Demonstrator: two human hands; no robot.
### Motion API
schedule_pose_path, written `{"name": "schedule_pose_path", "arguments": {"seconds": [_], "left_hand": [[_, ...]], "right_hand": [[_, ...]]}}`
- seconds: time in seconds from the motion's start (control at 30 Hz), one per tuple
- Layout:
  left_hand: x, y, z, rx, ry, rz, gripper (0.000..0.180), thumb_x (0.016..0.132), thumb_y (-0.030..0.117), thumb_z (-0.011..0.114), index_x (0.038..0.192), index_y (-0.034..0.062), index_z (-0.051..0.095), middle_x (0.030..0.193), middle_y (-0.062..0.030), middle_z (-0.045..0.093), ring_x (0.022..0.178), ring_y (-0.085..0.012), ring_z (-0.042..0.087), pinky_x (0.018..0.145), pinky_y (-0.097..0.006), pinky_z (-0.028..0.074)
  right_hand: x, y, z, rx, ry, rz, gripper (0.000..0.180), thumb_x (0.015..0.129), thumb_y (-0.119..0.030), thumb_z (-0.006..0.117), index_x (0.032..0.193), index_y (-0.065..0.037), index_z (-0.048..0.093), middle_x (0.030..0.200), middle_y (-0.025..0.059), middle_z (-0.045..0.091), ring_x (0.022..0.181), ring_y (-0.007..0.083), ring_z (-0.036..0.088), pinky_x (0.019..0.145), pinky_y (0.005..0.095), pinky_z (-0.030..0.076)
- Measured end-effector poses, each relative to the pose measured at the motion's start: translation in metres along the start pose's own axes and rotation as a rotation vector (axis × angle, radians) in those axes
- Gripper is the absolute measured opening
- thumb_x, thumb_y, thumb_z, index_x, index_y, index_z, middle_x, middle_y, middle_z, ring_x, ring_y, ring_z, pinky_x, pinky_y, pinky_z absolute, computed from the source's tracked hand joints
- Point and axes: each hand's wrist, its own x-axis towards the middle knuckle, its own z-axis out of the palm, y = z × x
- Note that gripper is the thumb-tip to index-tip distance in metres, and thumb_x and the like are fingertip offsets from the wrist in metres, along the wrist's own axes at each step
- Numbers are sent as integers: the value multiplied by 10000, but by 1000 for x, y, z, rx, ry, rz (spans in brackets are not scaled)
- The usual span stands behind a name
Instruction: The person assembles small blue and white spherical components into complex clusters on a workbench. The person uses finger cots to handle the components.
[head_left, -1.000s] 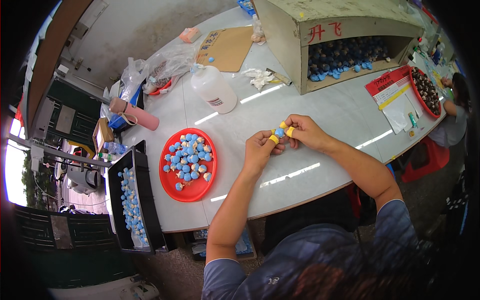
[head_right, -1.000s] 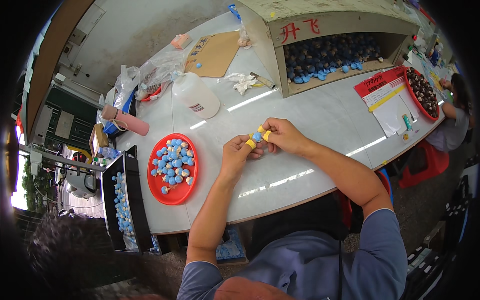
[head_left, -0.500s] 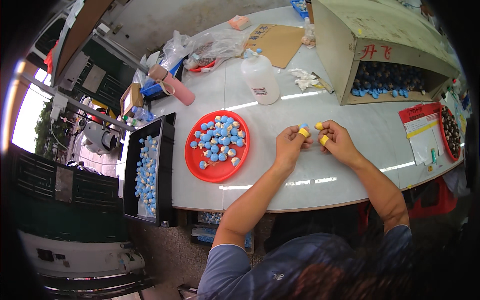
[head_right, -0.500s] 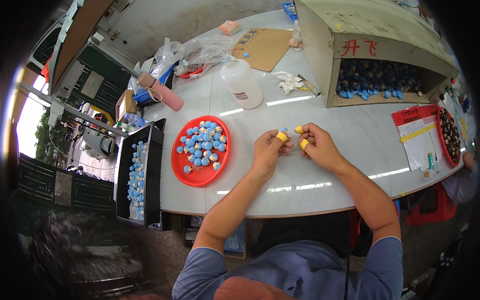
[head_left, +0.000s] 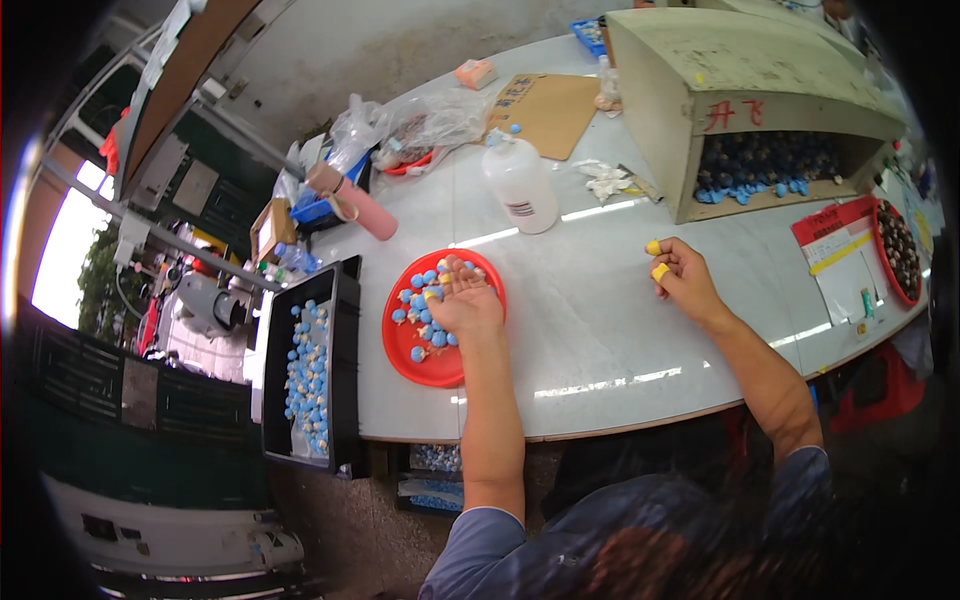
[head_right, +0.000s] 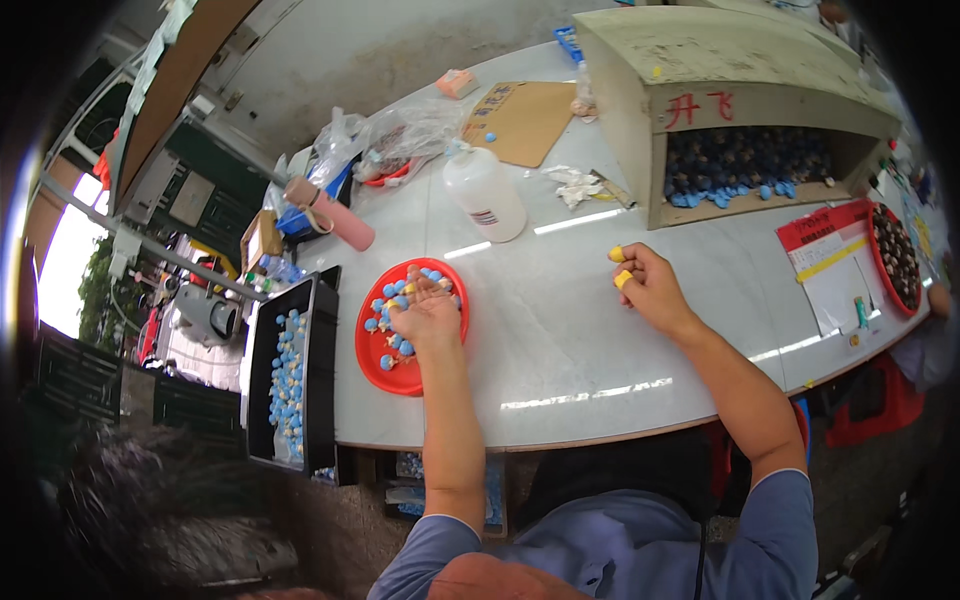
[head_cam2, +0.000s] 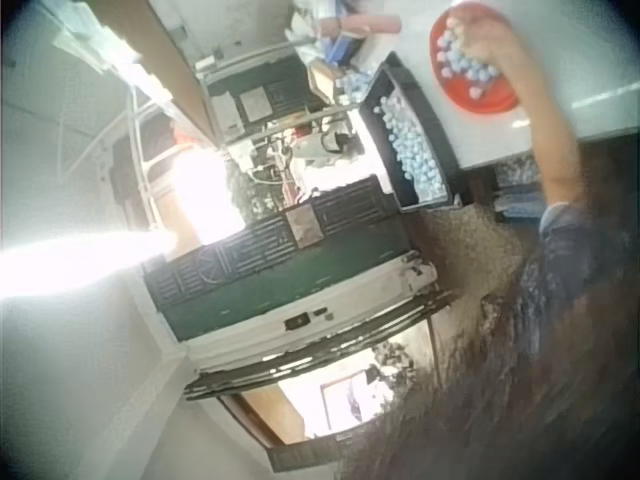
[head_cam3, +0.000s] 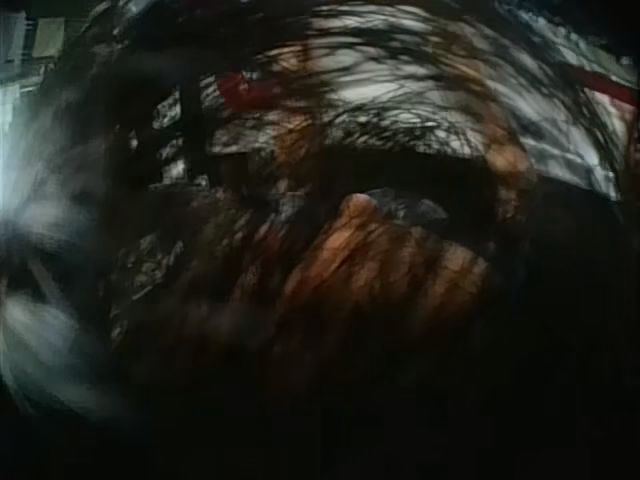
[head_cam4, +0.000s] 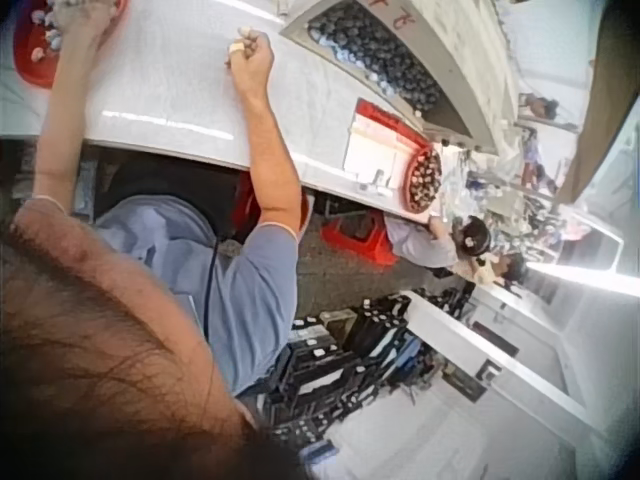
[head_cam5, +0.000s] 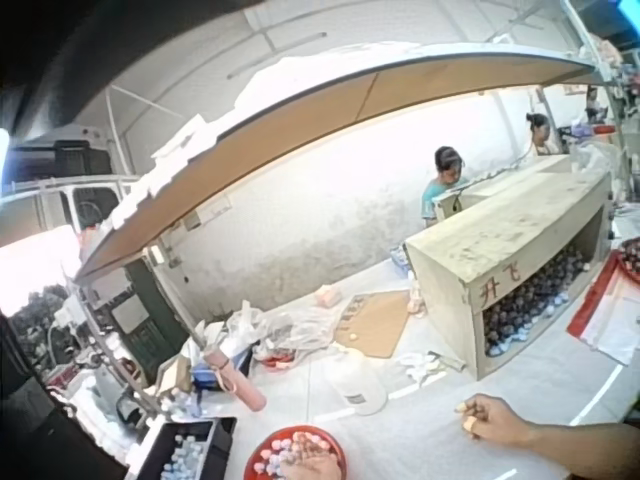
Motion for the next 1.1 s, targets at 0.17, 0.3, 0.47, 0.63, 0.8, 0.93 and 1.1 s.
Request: {"name": "schedule_pose_path", "arguments": {"seconds": [0.17, 0.3, 0.47, 0.63, 0.8, 0.93, 1.1], "left_hand": [[-15, -10, -1, 137, -107, 57, 524, 994, 417, 327, 1271, -22, 402, 1204, -161, 539, 962, -221, 583, 798, -290, 532], [-27, -40, -17, 515, -296, -65, 409, 967, 320, 432, 1264, 40, 431, 1083, -120, 587, 843, -196, 591, 702, -271, 510], [-51, -69, -35, 754, -470, -306, 390, 952, 235, 502, 1275, 29, 428, 1003, -142, 588, 749, -200, 599, 674, -284, 505], [-54, -73, -36, 932, -538, -418, 355, 959, 194, 500, 1258, 14, 434, 983, -144, 605, 740, -193, 618, 662, -282, 522], [-52, -73, -38, 944, -537, -421, 328, 948, 216, 504, 1219, 36, 468, 959, -125, 617, 734, -183, 621, 655, -273, 529], [-54, -75, -39, 951, -559, -438, 342, 953, 230, 504, 1225, 28, 459, 960, -124, 618, 742, -180, 625, 658, -273, 530], [-61, -77, -36, 1054, -572, -389, 348, 949, 184, 526, 1236, 3, 448, 968, -123, 609, 756, -169, 621, 673, -270, 522]], "right_hand": [[11, 10, 1, 35, 27, -41, 246, 888, 7, 513, 1134, 6, 527, 889, 31, 557, 639, 65, 523, 559, 204, 446], [13, 3, -9, 102, 177, -69, 239, 878, 3, 515, 1117, -1, 534, 865, 20, 554, 639, 74, 524, 561, 228, 448], [34, -14, -40, -5, 466, -25, 212, 874, -54, 555, 1086, -38, 561, 864, 33, 574, 696, 115, 544, 605, 256, 452], [87, -7, -85, -949, 573, -308, 220, 818, -82, 568, 1017, 3, 602, 950, 172, 635, 857, 336, 620, 773, 413, 495], [111, -19, -85, -1208, 491, 30, 251, 715, -207, 654, 801, 19, 719, 851, 225, 686, 859, 391, 667, 763, 451, 536], [119, -20, -85, -1294, 441, 83, 230, 713, -212, 665, 768, 2, 725, 882, 216, 694, 884, 369, 674, 785, 435, 539], [104, -18, -90, -1071, 649, -13, 281, 725, -207, 673, 897, 16, 668, 874, 173, 695, 844, 313, 672, 727, 405, 528]]}}
